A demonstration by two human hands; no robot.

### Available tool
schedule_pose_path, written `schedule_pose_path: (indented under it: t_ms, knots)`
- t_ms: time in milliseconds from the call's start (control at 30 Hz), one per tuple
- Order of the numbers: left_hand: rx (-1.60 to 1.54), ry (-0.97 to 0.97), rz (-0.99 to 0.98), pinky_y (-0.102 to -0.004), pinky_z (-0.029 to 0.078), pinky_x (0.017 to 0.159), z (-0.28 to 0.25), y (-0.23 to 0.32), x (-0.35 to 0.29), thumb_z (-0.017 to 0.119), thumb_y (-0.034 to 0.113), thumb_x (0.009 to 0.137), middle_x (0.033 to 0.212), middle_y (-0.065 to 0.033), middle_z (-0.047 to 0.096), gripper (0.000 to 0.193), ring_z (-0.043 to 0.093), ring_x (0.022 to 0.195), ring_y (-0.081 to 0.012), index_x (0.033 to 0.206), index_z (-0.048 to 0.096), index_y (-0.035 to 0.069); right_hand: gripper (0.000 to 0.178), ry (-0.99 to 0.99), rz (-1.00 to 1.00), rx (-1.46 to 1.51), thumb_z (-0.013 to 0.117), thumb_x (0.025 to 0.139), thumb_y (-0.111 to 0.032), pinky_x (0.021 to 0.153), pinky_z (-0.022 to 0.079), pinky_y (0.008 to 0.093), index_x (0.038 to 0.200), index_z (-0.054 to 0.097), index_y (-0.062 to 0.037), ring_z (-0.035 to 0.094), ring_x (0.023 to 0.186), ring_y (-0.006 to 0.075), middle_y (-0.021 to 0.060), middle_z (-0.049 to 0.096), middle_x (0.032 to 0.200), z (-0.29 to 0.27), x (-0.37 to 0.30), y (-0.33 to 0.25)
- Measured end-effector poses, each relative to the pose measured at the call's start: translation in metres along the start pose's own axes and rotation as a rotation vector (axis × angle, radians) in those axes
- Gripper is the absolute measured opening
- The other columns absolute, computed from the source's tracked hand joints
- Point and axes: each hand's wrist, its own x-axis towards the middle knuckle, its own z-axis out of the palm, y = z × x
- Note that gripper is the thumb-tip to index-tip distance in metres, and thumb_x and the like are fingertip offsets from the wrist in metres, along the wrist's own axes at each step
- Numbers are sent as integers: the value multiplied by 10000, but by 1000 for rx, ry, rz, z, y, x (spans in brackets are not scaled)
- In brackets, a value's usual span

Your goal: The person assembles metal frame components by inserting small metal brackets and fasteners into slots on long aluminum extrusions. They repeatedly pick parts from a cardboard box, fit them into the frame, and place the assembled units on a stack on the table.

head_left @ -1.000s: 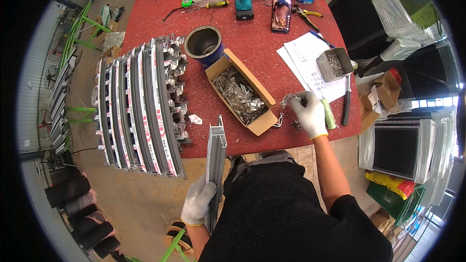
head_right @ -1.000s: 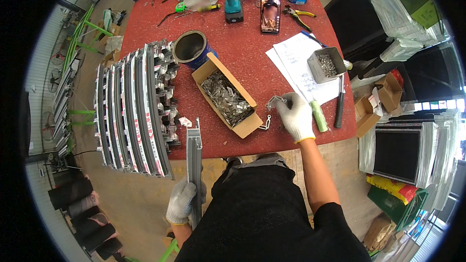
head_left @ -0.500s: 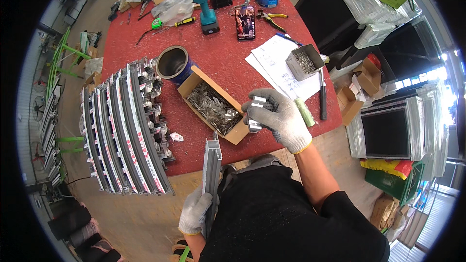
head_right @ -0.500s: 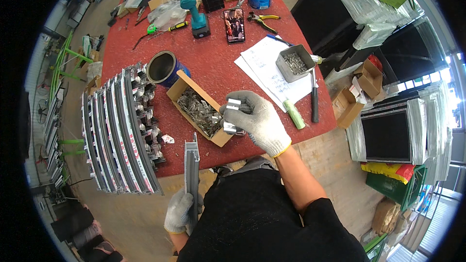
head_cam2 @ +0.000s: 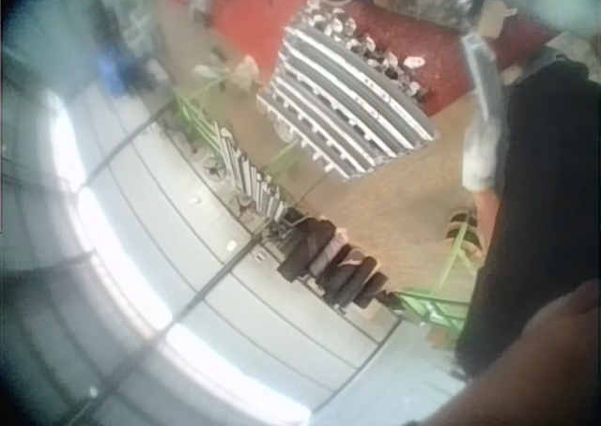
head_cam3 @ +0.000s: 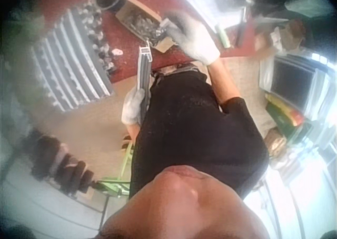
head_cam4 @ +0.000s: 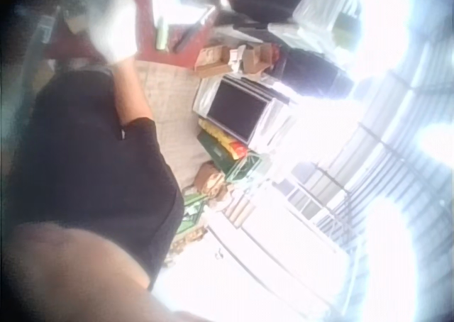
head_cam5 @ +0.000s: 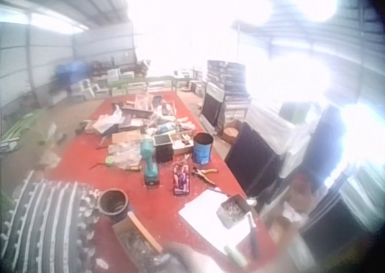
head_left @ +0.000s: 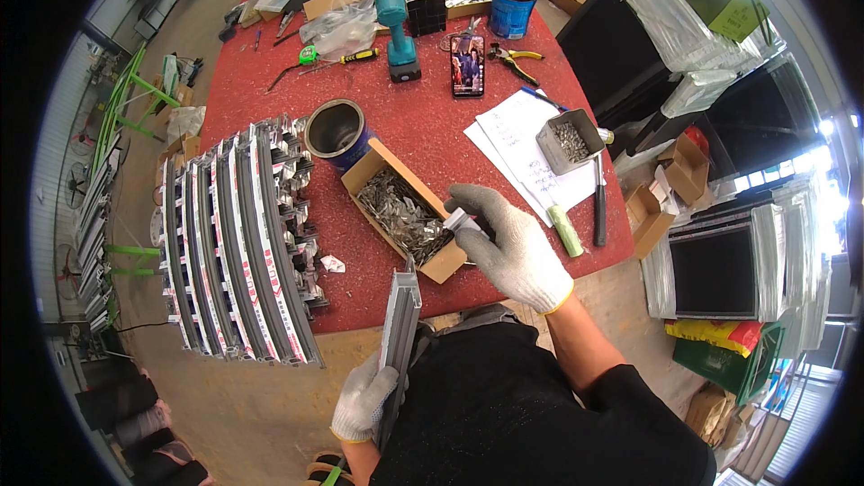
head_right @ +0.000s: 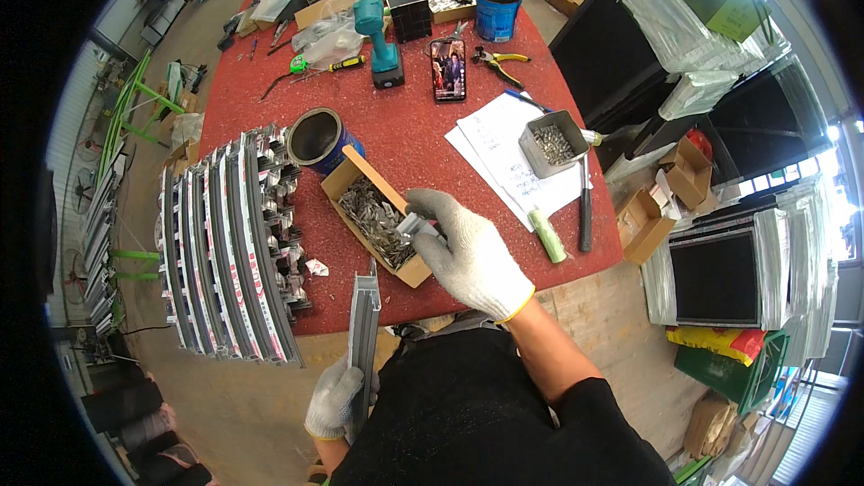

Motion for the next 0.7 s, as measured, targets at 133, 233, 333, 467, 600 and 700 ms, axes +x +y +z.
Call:
schedule_pose_path:
  t_ms: [133, 233, 333, 467, 600, 700]
  knots:
    - [66, 8, 7, -374, 543, 768, 2, 3, 1, 618, 382, 1079, 960, -92, 736, 470, 680, 823, -196, 1301, 704, -24, 403, 54, -276, -228, 719, 1012, -14, 957, 638, 431, 1412, 753, -44, 807, 1032, 359, 221, 784, 1185, -5, 3, -5]
    - [65, 27, -7, -386, 549, 784, 4, 6, 0, 620, 360, 1073, 948, -100, 735, 461, 686, 834, -205, 1304, 708, -29, 359, 48, -146, -201, 766, 988, -48, 931, 646, 437, 1344, 797, -74, 805, 1025, 369, 187, 788, 1181, -2, 0, -15]
    - [111, 3, 10, -391, 552, 802, 3, 10, 0, 615, 358, 1079, 944, -102, 734, 459, 686, 847, -205, 1309, 713, -27, 330, 44, -76, -168, 803, 967, -95, 923, 650, 440, 1297, 820, -81, 814, 1028, 361, 192, 796, 1190, 6, -1, -24]
    - [163, 10, 33, -399, 550, 816, 3, 15, -3, 603, 351, 1095, 946, -102, 730, 427, 681, 865, -209, 1270, 711, -23, 285, -36, -149, -225, 828, 945, -126, 921, 653, 441, 1226, 842, -84, 818, 1040, 386, 196, 805, 1171, 14, 0, -28]
    - [124, 27, 3, -399, 548, 821, 5, 18, -4, 607, 345, 1097, 950, -106, 728, 417, 684, 879, -215, 1256, 710, -26, 296, -26, -177, -245, 843, 927, -106, 896, 656, 432, 1221, 846, -73, 819, 1013, 370, 189, 806, 1164, 19, 0, -27]
    - [167, 29, -26, -401, 548, 827, 7, 18, -1, 621, 365, 1095, 952, -110, 727, 453, 683, 884, -216, 1300, 709, -29, 309, -19, -236, -276, 861, 909, -87, 873, 658, 417, 1217, 852, -61, 823, 991, 349, 178, 810, 1161, 22, 0, -25]
